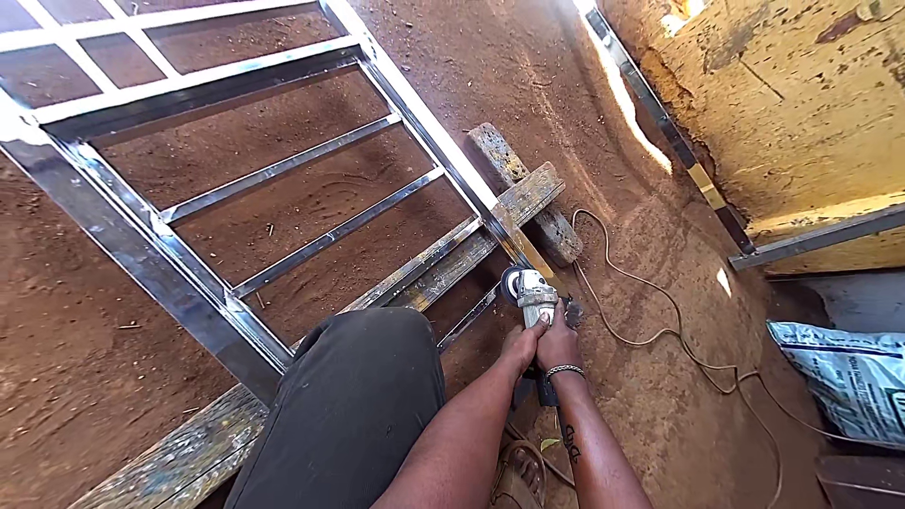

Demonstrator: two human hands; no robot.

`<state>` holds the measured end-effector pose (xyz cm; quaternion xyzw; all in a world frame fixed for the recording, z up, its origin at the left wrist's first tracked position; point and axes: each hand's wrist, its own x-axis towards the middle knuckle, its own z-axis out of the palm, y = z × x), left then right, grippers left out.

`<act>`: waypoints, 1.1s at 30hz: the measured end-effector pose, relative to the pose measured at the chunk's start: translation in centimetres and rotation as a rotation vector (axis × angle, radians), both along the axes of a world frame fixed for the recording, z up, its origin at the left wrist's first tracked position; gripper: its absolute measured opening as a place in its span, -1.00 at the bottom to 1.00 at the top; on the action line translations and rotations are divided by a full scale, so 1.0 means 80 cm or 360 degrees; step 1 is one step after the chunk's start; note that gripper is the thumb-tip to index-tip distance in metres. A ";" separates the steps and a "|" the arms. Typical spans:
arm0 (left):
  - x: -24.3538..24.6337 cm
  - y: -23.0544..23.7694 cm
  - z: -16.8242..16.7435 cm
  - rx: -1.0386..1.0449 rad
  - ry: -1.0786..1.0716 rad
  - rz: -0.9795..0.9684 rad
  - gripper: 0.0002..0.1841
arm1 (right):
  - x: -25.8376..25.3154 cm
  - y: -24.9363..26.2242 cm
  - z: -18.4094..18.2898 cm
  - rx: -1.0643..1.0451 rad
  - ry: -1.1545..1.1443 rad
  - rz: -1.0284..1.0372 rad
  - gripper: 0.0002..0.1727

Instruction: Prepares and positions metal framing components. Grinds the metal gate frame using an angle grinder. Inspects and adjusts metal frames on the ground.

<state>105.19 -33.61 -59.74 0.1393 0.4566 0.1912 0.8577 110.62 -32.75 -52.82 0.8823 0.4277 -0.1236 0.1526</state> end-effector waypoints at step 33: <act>-0.024 0.021 0.026 0.0040 0.0097 -0.0085 -0.08 | -0.029 0.028 0.028 -0.0126 0.0018 -0.0073 -0.25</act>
